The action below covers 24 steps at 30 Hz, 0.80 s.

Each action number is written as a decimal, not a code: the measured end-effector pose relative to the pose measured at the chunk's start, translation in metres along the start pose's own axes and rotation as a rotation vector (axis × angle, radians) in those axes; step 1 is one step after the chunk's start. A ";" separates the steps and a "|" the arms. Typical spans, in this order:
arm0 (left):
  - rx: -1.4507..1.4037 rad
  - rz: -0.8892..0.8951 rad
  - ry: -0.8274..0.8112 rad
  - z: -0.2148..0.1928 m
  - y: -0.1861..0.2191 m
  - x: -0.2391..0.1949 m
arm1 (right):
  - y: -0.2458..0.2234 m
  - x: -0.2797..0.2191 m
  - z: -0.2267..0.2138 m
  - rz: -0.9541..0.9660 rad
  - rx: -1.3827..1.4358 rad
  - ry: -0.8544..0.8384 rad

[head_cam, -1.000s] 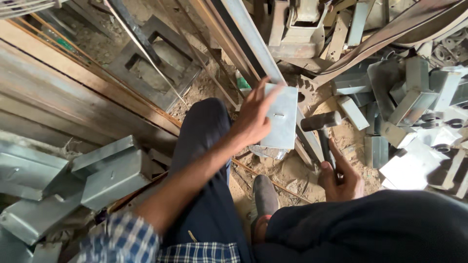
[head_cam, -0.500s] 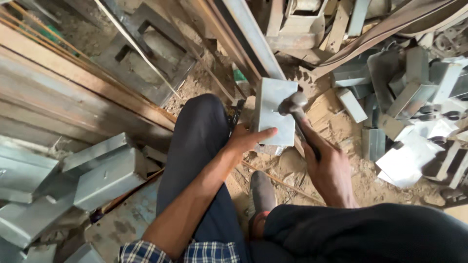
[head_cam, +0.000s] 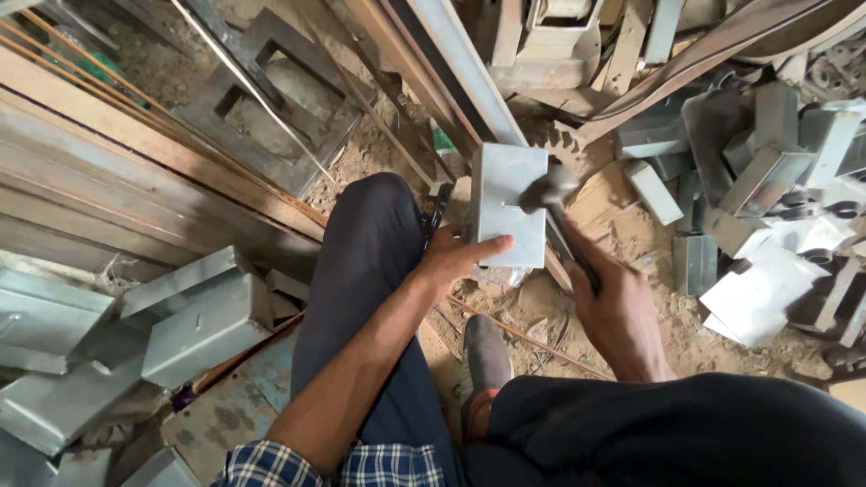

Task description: The person shapes and hammers a metal box using a hammer and a metal anvil-like support, occasionally sliding the piece along a metal rail and checking the alignment.

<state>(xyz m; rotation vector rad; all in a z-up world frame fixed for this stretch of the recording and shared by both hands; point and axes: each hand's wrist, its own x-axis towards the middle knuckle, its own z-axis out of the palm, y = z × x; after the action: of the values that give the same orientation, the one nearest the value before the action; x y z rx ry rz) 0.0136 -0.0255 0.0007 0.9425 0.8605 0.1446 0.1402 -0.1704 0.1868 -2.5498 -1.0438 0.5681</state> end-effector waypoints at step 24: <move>-0.004 0.058 0.005 0.005 0.003 0.001 | -0.001 0.008 -0.025 -0.316 0.060 0.275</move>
<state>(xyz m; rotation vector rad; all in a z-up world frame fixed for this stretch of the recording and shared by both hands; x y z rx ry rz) 0.0186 -0.0261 0.0038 0.9640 0.8380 0.1983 0.1564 -0.1673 0.2067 -2.2646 -1.2673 0.1566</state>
